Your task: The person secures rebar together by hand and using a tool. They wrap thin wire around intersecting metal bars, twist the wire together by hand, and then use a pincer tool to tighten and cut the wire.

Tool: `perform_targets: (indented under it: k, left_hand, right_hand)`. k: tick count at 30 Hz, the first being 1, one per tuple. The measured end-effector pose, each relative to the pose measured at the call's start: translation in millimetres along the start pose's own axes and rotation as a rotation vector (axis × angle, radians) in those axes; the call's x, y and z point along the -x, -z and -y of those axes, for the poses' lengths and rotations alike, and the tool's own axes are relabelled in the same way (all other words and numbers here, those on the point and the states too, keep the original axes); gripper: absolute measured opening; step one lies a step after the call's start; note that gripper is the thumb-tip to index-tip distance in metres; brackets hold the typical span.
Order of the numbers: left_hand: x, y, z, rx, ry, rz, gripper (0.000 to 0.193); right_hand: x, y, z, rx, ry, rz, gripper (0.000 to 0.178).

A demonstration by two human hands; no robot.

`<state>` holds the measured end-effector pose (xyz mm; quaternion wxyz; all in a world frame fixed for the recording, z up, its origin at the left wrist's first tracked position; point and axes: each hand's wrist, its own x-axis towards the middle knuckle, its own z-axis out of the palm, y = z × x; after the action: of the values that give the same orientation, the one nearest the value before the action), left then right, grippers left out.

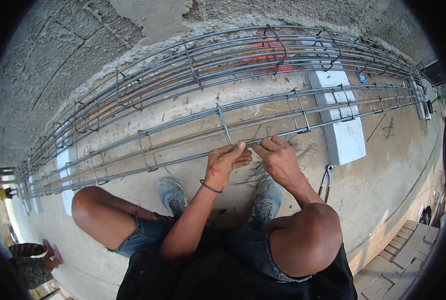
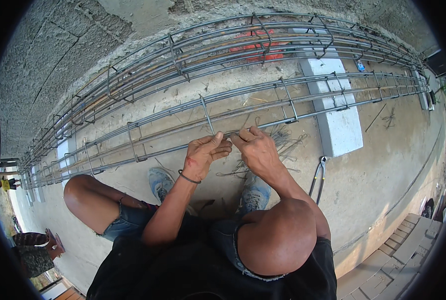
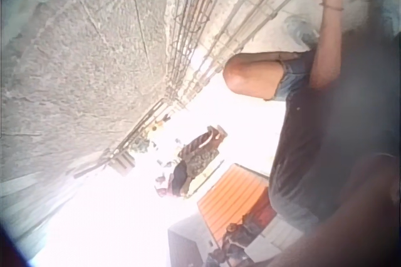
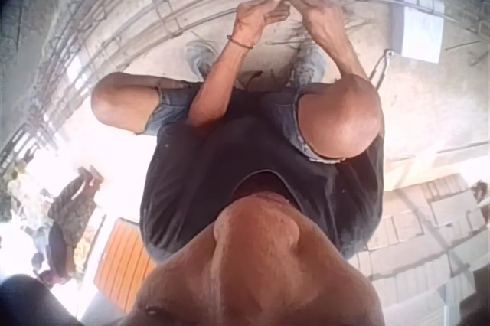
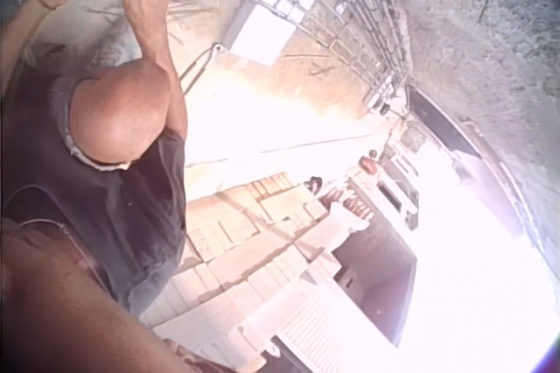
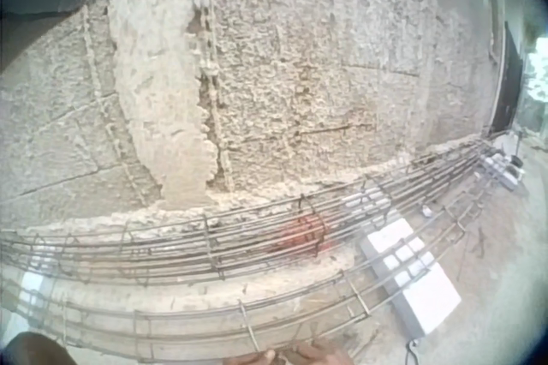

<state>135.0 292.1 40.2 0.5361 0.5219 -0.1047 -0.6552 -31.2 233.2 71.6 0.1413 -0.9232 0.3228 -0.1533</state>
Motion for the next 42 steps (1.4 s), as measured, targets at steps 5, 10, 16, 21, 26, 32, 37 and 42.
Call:
perform_targets:
  k: [5,10,16,21,26,32,37,42]
  left_hand:
    - [-3,-1,3,0.147,0.132,-0.16,0.028]
    - [-7,0,15,0.296,0.143,-0.242,0.025]
    - [-9,-3,6,0.089,-0.026,-0.205,0.025]
    - [-20,25,-30,-0.549,-0.208,-0.28,0.032]
    - [-65,68,-41,-1.282,-0.867,-0.596,0.042]
    - [-95,68,-53,-1.238,-0.009,-0.094,0.051]
    - [-104,47,-45,-0.984,-0.033,-0.266,0.043]
    - [-116,48,-28,-0.813,-0.156,-0.58,0.02]
  right_hand:
    - [8,-14,7,0.111,0.087,-0.12,0.039]
    - [15,-26,18,0.177,0.087,-0.226,0.041]
    - [16,5,-4,-0.218,-0.226,-0.012,0.024]
    - [1,15,-30,-0.236,-0.286,0.014,0.008]
    - [-34,-18,-24,-0.101,-0.126,0.123,0.012]
    - [-40,-77,-1,-0.386,-0.317,-0.074,0.008]
    - [-40,-72,3,-0.379,-0.365,-0.039,0.009]
    - [-49,-65,-1,-0.377,-0.285,0.044,0.012]
